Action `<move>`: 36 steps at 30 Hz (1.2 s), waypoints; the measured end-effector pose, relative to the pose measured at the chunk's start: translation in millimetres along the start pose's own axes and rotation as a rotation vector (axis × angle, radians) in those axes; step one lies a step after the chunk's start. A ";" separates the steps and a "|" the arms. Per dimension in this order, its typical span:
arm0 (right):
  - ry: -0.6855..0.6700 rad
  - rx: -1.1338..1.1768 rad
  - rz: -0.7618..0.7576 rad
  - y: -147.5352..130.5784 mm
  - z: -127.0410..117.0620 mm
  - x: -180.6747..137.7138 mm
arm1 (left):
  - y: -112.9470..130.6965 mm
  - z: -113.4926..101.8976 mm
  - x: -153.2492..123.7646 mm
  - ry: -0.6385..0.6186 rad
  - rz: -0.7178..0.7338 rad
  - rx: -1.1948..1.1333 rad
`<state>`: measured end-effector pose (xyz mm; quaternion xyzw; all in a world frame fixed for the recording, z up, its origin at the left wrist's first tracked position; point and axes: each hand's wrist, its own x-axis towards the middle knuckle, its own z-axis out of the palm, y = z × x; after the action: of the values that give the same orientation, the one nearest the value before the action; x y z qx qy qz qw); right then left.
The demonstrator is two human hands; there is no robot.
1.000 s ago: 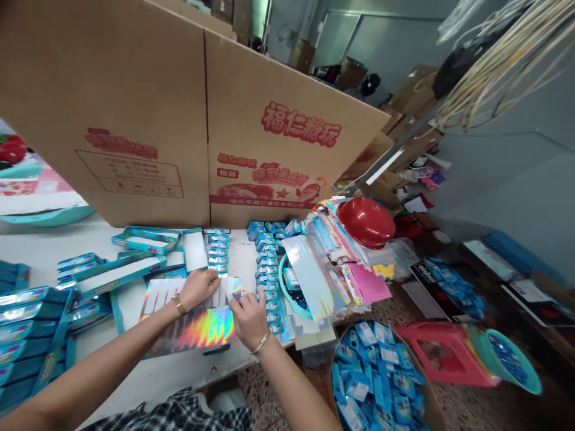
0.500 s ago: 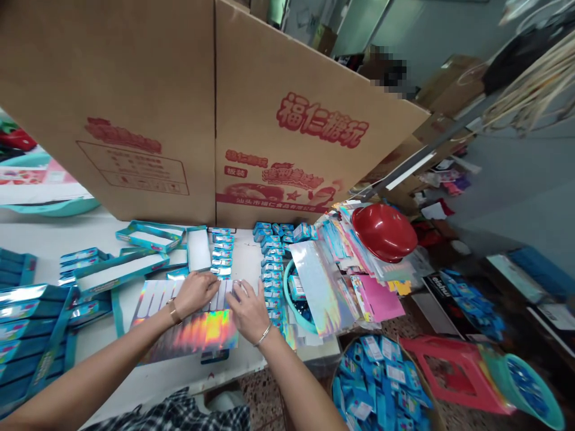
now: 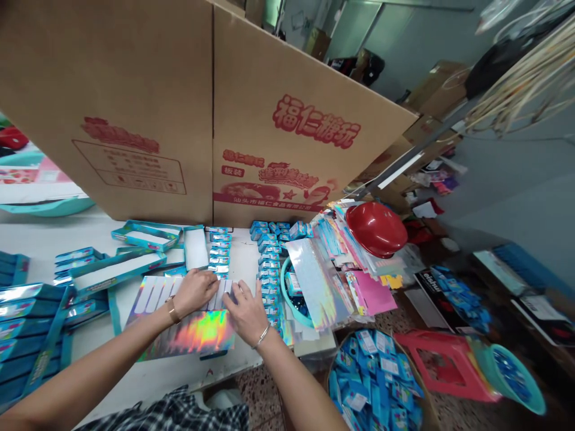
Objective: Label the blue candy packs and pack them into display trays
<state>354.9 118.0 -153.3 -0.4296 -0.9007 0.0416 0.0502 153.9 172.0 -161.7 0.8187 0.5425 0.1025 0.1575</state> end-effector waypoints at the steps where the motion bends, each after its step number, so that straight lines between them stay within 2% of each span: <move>1: -0.001 -0.003 -0.004 -2.2 -0.3 -2.6 | 0.5 -0.1 -0.1 0.004 -0.001 0.003; 7: 0.000 0.035 0.059 -16.0 -10.5 -11.1 | 4.2 0.4 -1.7 0.034 0.012 0.025; 11: 0.003 0.200 0.141 -30.3 -17.2 -18.1 | 0.8 7.5 -0.8 0.030 -0.008 0.045; 13: -0.002 0.404 0.207 -37.3 -18.5 -23.1 | -4.1 13.6 0.2 0.017 -0.026 0.047; 16: -0.074 0.891 0.388 -40.8 -19.3 -29.2 | -15.6 27.4 -1.5 -0.034 -0.073 0.039; 18: -0.121 1.241 0.511 -36.2 -20.3 -30.4 | -24.5 38.8 -6.0 -0.096 -0.113 0.016; 20: -0.109 1.505 0.598 -26.6 -21.9 -28.4 | -31.4 48.6 -11.6 -0.089 -0.148 -0.051; 23: -0.012 1.744 0.705 -7.6 -24.1 -19.7 | -31.7 51.3 -15.7 0.087 -0.174 -0.360; 24: 0.021 1.805 0.738 -1.0 -24.3 -15.7 | -28.3 47.9 -14.7 0.104 -0.187 -0.542; 25: 0.049 1.852 0.766 5.5 -24.2 -11.3 | -23.0 42.8 -12.4 0.068 -0.206 -0.745; 27: 0.091 1.892 0.808 17.7 -23.1 -2.4 | -8.4 30.2 -4.9 -0.111 -0.250 -1.097; 29: 0.115 1.859 0.830 28.8 -21.6 5.7 | 8.7 20.0 5.1 -0.258 -0.258 -1.248; 32: 0.130 1.702 0.798 43.2 -18.4 14.6 | 30.3 18.9 21.8 -0.273 -0.225 -1.261; 36: 0.091 1.519 0.768 58.6 -5.7 23.3 | 39.0 38.4 44.5 -0.195 -0.286 -1.302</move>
<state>386.1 173.1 -153.2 -0.5562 -0.4172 0.6314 0.3435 217.6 193.3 -183.1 0.4821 0.4565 0.3127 0.6793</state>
